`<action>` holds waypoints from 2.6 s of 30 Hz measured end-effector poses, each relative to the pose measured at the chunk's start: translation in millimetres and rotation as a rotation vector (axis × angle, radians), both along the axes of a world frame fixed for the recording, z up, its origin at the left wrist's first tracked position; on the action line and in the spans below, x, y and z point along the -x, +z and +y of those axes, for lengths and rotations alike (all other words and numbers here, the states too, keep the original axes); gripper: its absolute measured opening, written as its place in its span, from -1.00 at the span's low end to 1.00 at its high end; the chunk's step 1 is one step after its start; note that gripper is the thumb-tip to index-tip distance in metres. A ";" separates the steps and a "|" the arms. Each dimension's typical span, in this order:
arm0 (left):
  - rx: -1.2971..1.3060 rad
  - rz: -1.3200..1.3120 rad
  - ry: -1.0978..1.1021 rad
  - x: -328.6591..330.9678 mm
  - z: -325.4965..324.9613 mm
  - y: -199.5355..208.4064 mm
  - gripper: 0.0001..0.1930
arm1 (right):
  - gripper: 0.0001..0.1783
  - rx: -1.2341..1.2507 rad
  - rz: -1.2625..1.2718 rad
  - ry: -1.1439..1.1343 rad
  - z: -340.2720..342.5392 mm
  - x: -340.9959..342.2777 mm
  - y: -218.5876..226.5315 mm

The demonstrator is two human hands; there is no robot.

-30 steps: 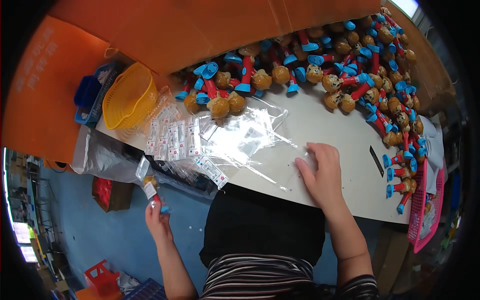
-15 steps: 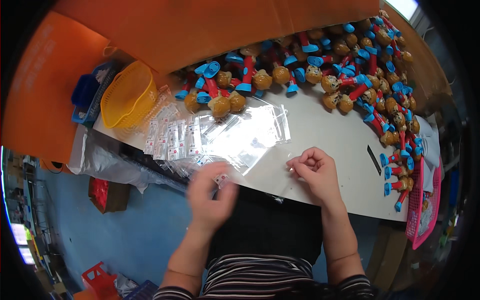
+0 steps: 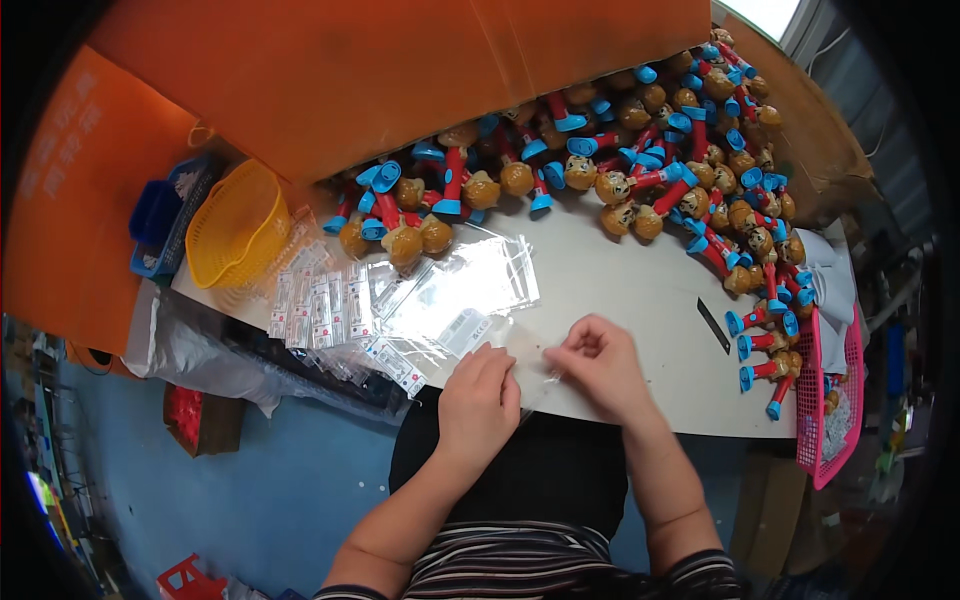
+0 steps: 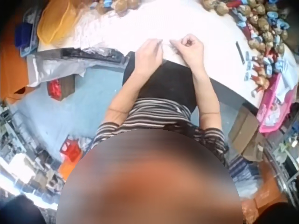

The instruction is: Packaging toy dolls into clear plastic bags and sealing them with adhesive.

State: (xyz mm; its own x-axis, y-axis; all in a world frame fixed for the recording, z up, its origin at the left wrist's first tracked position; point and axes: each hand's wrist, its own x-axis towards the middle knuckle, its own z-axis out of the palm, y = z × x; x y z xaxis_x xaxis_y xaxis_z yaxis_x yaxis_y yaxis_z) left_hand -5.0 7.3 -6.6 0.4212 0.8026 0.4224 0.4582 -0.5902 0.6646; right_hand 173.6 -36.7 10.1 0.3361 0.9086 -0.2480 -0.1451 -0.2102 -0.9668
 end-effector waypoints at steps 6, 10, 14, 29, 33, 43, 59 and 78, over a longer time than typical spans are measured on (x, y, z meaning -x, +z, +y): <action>-0.081 0.032 -0.014 -3.7 -5.9 -5.0 -0.86 | -0.61 -0.381 -1.827 -0.321 70.4 -115.4 48.8; -0.084 0.028 -0.021 -9.1 -5.3 -8.9 -0.89 | -0.50 -0.405 -2.057 -0.081 100.4 -179.5 34.7; -0.095 0.019 -0.017 -8.7 -3.4 -9.0 -0.88 | -0.59 -0.478 -1.998 -0.113 84.9 -170.3 44.4; 0.099 -0.146 -0.026 -24.4 7.3 3.0 -0.89 | -0.76 0.018 -0.818 0.350 -61.0 -28.2 46.4; 0.012 -0.140 -0.074 -24.7 4.7 5.7 -0.87 | -0.75 -0.010 -0.939 0.222 -57.7 -19.4 44.1; -0.019 -0.141 -0.085 -28.4 5.5 19.3 -0.88 | -0.78 -0.174 -1.002 0.135 -56.8 -0.6 22.3; -0.044 -0.167 -0.215 -32.6 -7.0 22.7 -0.85 | -0.76 -0.133 -0.122 -0.023 -64.0 21.5 -10.2; -0.061 -0.124 -0.257 -34.1 -6.7 17.8 -0.83 | -0.68 -0.280 -0.688 -0.153 -60.0 16.3 -17.9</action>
State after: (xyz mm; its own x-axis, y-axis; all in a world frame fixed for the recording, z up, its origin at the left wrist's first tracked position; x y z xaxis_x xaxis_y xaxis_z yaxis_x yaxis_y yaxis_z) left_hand 29.1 0.6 11.1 0.5496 0.6477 0.5276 0.2055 -0.7170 0.6660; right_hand 157.3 -96.8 -7.8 0.4590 0.8377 0.2960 0.5023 0.0301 -0.8642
